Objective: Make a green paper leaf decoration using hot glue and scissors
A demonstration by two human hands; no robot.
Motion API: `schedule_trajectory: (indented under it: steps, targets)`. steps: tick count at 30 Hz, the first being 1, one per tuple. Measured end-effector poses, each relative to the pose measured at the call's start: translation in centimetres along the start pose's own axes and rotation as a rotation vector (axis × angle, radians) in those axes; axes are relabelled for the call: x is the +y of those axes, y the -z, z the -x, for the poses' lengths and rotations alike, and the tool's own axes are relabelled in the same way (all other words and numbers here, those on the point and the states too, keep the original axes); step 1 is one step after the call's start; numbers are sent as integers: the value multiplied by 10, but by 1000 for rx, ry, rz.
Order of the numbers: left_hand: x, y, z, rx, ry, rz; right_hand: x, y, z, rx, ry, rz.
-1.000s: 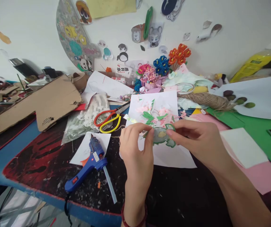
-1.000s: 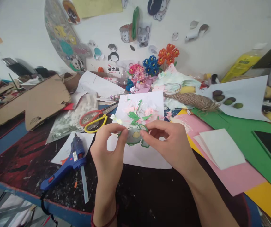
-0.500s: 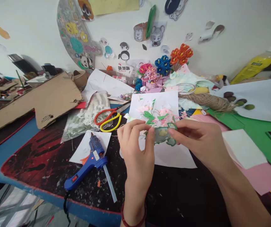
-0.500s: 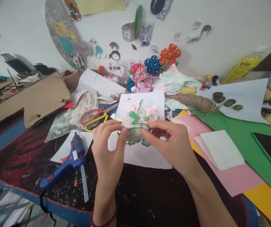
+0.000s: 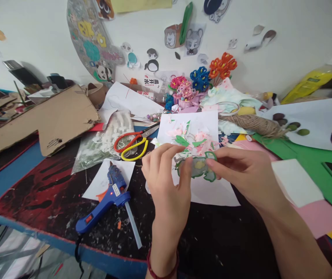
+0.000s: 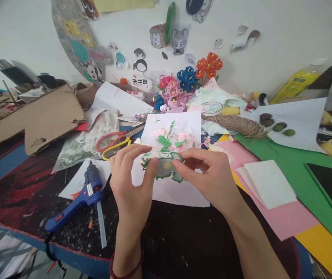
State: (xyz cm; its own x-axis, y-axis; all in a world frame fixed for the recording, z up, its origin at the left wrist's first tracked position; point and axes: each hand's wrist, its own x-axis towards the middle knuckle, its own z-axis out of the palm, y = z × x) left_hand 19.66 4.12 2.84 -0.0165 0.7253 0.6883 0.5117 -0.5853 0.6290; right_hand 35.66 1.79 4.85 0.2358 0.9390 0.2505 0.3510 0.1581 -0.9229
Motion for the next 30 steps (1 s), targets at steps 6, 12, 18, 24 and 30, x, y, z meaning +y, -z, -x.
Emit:
schedule_trajectory:
  steps: [6, 12, 18, 24, 30]
  targets:
    - [1, 0, 0, -69, 37, 52, 1, 1, 1, -36, -8, -25]
    - [1, 0, 0, -77, 56, 65, 2, 2, 1, -69, -10, -11]
    - [1, 0, 1, -86, 65, 85, 1, 1, 1, -79, -9, 14]
    - [3, 0, 1, -91, 57, 97, -1, 0, 0, -100, 7, 5]
    - [1, 1, 1, -69, 71, 128, -3, 4, 0, -152, -53, 6]
